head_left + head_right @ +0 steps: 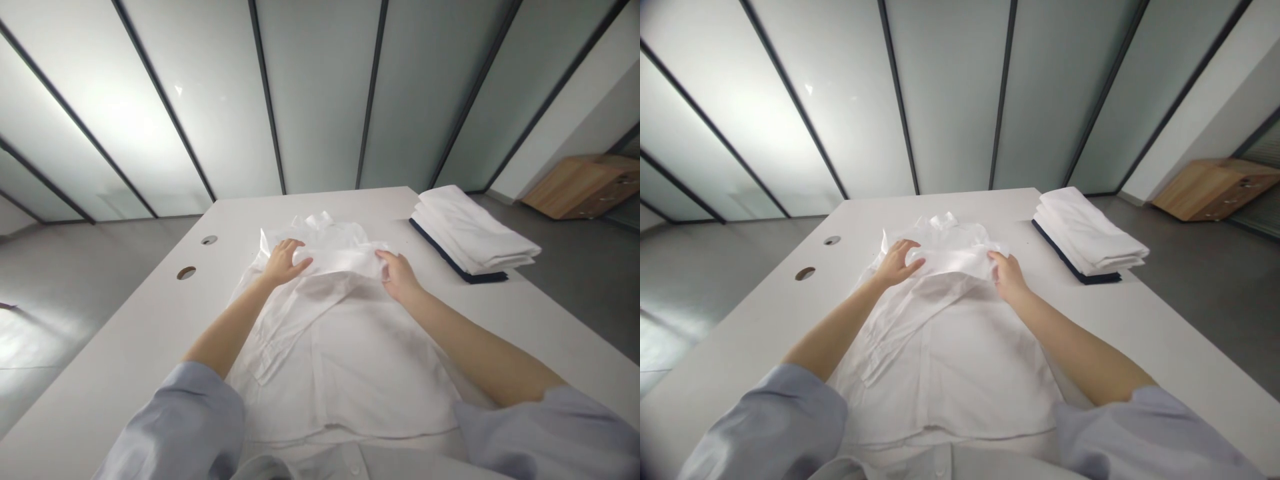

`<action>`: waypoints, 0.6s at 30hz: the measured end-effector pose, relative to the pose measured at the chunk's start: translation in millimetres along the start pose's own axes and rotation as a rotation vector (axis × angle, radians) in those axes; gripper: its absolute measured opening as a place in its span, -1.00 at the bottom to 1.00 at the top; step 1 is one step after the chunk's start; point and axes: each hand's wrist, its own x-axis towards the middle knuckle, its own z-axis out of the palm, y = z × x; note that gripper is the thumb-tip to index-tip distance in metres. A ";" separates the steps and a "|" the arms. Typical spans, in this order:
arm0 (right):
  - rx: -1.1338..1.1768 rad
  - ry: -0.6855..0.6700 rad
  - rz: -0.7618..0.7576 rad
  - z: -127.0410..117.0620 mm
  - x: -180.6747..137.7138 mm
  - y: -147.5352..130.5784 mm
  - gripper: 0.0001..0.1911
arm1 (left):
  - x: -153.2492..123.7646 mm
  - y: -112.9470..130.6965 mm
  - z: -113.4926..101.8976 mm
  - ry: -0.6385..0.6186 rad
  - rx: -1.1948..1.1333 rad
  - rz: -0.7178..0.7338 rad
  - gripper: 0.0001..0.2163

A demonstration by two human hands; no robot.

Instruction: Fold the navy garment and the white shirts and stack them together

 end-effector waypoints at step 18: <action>-1.356 -0.528 -0.646 -130.6 -5.6 32.5 -0.33 | -39.9 -72.0 39.4 -0.028 0.212 -0.312 -0.21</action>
